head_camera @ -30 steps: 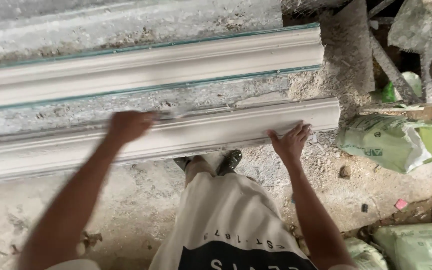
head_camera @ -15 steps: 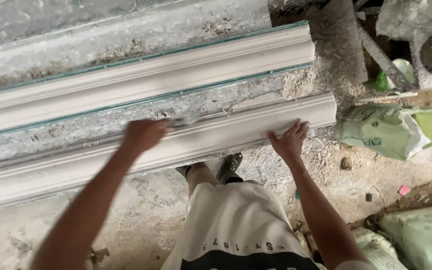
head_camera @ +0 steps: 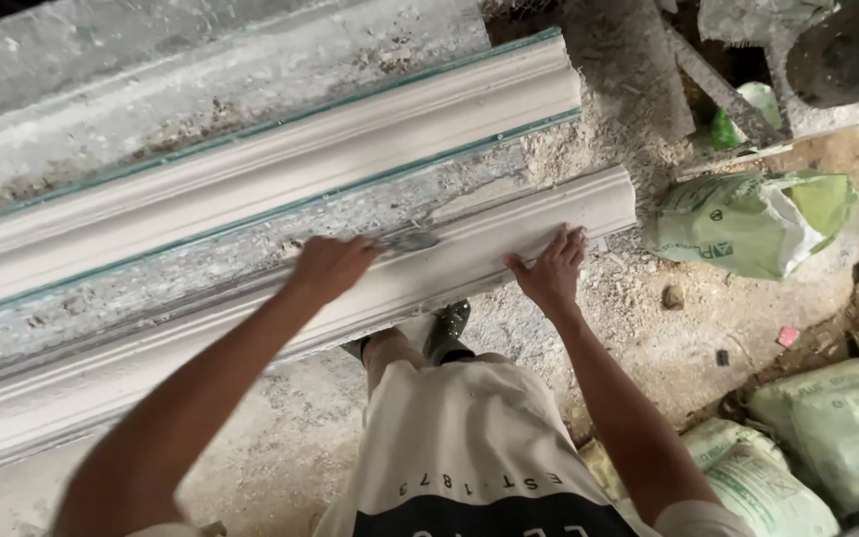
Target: Finishing and cleaning architectural plaster moulding using a putty knife to remove excess material.
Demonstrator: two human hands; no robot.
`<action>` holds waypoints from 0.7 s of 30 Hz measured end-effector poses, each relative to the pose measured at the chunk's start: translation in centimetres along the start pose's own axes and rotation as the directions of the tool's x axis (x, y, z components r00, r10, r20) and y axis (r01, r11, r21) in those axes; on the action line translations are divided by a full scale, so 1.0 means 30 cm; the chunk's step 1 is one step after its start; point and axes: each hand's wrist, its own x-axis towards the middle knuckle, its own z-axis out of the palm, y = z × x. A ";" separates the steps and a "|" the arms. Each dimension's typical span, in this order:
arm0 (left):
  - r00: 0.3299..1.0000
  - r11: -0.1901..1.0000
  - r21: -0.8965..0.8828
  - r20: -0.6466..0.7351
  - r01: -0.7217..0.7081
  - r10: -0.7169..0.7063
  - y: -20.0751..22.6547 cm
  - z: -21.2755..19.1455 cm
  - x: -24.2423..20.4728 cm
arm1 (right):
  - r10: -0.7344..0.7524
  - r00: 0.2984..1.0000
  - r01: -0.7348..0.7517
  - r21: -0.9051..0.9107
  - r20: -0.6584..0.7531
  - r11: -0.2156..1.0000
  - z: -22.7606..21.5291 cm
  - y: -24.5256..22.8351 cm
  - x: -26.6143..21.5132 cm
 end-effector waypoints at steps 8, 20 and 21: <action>0.990 0.970 0.221 -0.069 -0.102 0.120 -0.021 0.010 0.040 | 0.031 0.999 -0.032 0.026 0.018 0.999 -0.048 -0.033 -0.018; 0.958 0.953 0.231 -0.163 -0.195 0.236 0.075 -0.057 0.259 | -0.020 0.999 0.021 0.007 -0.051 1.000 -0.029 -0.030 -0.025; 0.970 0.969 0.171 -0.131 -0.180 0.204 0.120 -0.067 0.312 | -0.059 0.996 0.058 -0.015 -0.071 0.998 -0.015 -0.026 -0.026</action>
